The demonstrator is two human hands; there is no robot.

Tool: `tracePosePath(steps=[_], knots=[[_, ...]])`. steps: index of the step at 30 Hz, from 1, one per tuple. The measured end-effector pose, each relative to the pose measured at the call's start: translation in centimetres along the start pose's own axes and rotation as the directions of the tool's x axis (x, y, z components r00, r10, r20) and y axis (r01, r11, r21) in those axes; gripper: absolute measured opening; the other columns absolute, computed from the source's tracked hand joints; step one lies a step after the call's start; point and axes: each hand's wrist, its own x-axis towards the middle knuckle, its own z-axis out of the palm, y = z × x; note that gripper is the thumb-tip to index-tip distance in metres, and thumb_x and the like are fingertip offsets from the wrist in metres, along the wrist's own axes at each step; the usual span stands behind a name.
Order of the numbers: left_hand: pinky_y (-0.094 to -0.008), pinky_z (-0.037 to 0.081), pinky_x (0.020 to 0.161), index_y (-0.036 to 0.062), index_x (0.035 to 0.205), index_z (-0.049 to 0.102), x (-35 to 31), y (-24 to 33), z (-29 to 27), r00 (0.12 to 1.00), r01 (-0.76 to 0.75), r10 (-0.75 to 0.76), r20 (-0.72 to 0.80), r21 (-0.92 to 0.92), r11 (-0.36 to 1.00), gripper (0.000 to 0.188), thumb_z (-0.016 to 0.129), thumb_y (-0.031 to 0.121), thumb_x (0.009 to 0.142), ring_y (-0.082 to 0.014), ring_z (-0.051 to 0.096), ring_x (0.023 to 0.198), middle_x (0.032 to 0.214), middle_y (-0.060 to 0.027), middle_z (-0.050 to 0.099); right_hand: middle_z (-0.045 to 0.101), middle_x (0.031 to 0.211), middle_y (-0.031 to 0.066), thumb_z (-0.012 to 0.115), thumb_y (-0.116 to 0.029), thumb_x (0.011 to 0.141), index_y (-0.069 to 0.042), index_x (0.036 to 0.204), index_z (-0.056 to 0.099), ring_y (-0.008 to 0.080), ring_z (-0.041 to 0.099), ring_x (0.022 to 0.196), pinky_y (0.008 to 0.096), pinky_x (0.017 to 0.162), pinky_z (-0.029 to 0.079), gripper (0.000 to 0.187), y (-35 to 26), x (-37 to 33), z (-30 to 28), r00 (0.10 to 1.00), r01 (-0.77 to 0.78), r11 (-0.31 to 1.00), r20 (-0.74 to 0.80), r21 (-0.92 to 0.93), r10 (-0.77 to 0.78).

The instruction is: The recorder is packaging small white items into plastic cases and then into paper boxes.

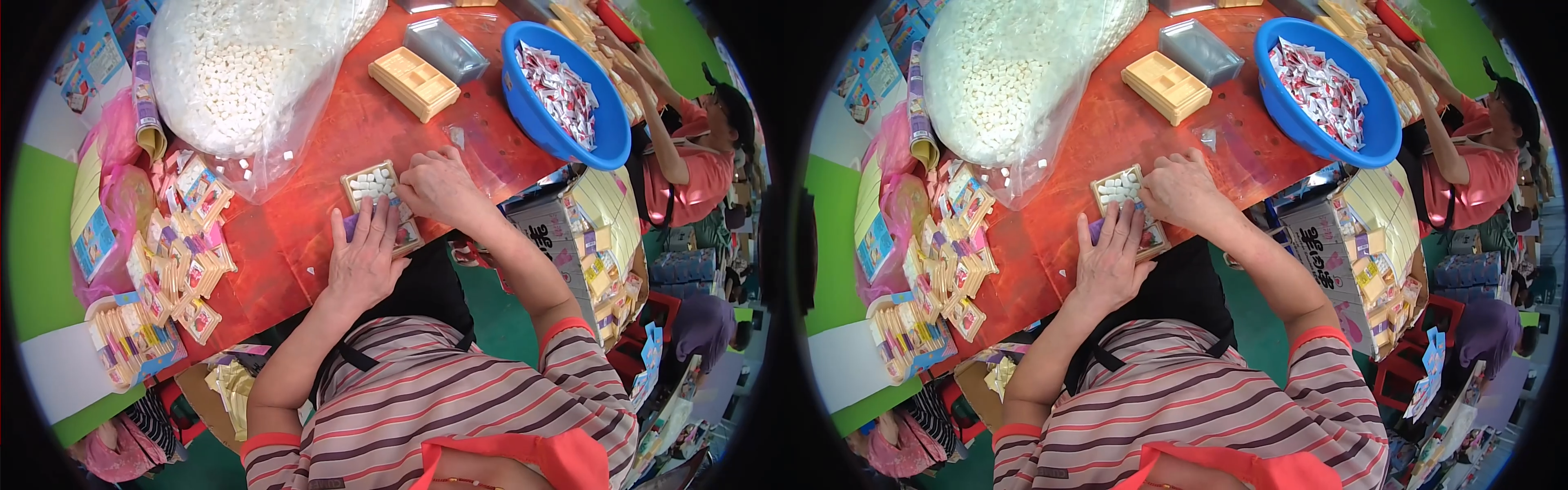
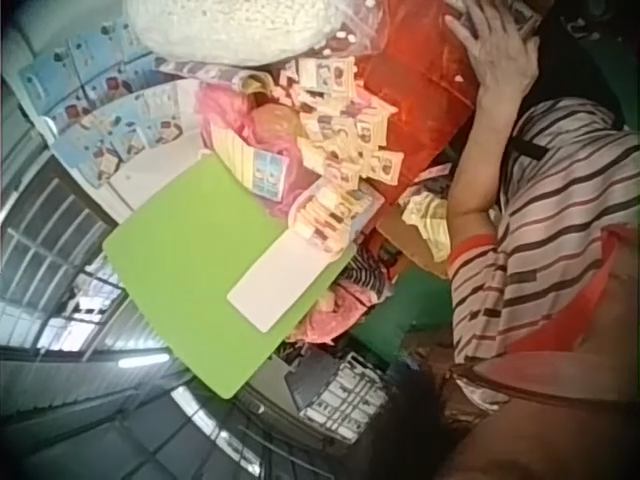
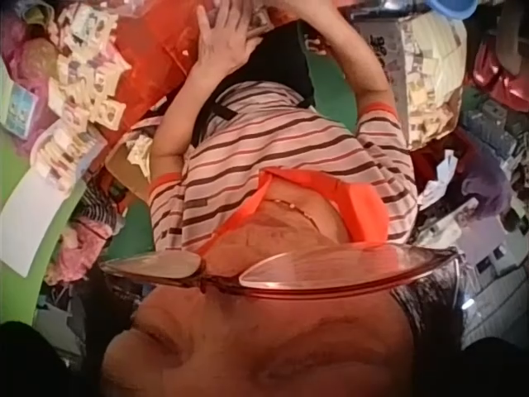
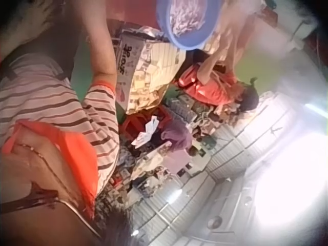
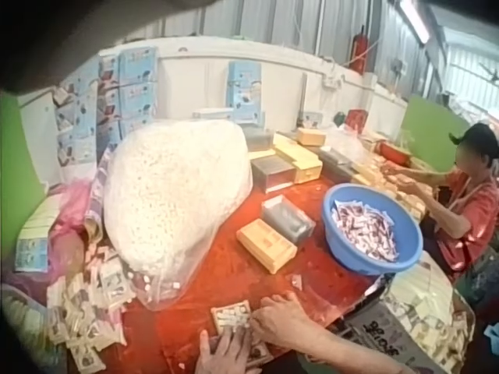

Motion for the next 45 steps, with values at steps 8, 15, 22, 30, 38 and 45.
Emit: tracePosePath(steps=[8, 15, 22, 30, 38, 45], knots=[[-0.0677, 0.015, 0.11, -0.0012, 0.144, 0.04, -2.4, -0.4, 0.0, 1.0, 0.025, -0.025, 0.011, 0.031, 0.999, 0.083, 0.074, 0.032, 0.076, -0.0347, 0.029, 0.144, 0.153, -0.0188, 0.034, 0.065, 0.077, 0.015, 0.066, -0.021, 0.086, 0.0, 0.085, 0.069, 0.0263, 0.065, 0.073, 0.0353, 0.067, 0.048, 0.021, -1.7, -5.1, -3.4, 0.944, -0.186, 0.9, -0.183, 0.395, 0.276], [-0.0677, 0.014, 0.111, -0.0004, 0.146, 0.036, -2.9, -0.3, 0.1, 1.0, 0.005, -0.004, -0.02, 0.017, 1.0, 0.084, 0.073, 0.028, 0.076, -0.0342, 0.026, 0.145, 0.155, -0.0182, 0.031, 0.069, 0.081, 0.0109, 0.065, -0.024, 0.09, 0.002, 0.098, 0.069, 0.0153, 0.065, 0.07, 0.0297, 0.063, 0.05, 0.027, -3.2, -11.0, 3.8, 0.893, -0.44, 0.612, 0.247, 0.657, 0.377], [-0.0682, 0.014, 0.11, 0.0007, 0.147, 0.035, -1.9, -1.0, -0.6, 1.0, -0.001, 0.001, 0.026, 0.018, 1.0, 0.087, 0.073, 0.029, 0.075, -0.035, 0.028, 0.144, 0.155, -0.0175, 0.031, 0.069, 0.096, 0.0056, 0.061, -0.025, 0.095, -0.001, 0.103, 0.068, 0.0113, 0.064, 0.086, 0.0248, 0.076, 0.05, 0.027, -4.0, -11.1, 5.7, 0.84, -0.346, -0.125, 0.366, 0.93, 0.4], [-0.0663, 0.019, 0.111, 0.0003, 0.146, 0.036, -1.9, -1.2, -0.1, 0.999, -0.053, 0.052, 0.016, 0.072, 0.996, 0.085, 0.073, 0.029, 0.075, -0.0364, 0.027, 0.143, 0.153, -0.0188, 0.03, 0.069, 0.096, 0.0059, 0.059, -0.028, 0.095, -0.002, 0.103, 0.069, 0.0119, 0.064, 0.084, 0.0244, 0.074, 0.05, 0.029, -3.6, -11.6, 6.7, 0.823, -0.396, -0.05, 0.379, 0.917, 0.424], [-0.0548, 0.028, 0.111, -0.0025, 0.145, 0.037, -1.6, -2.0, 0.2, 0.994, -0.11, 0.111, -0.008, 0.067, 0.992, 0.083, 0.072, 0.029, 0.076, -0.04, 0.03, 0.14, 0.151, -0.0212, 0.033, 0.07, 0.098, 0.0082, 0.059, -0.027, 0.096, -0.001, 0.108, 0.066, 0.0171, 0.068, 0.087, 0.0305, 0.077, 0.056, 0.03, -5.0, -11.4, 7.6, 0.806, -0.374, -0.446, 0.523, 0.813, 0.278], [-0.0529, 0.031, 0.109, -0.0038, 0.143, 0.038, -1.2, -2.2, -0.3, 0.992, -0.126, 0.126, -0.023, -0.024, 0.992, 0.078, 0.069, 0.026, 0.078, -0.0414, 0.034, 0.136, 0.148, -0.0232, 0.037, 0.07, 0.097, 0.007, 0.063, -0.028, 0.093, -0.003, 0.108, 0.067, 0.0155, 0.068, 0.085, 0.0278, 0.075, 0.054, 0.029, -4.6, -11.7, 7.2, 0.816, -0.424, -0.16, 0.452, 0.892, 0.36]])
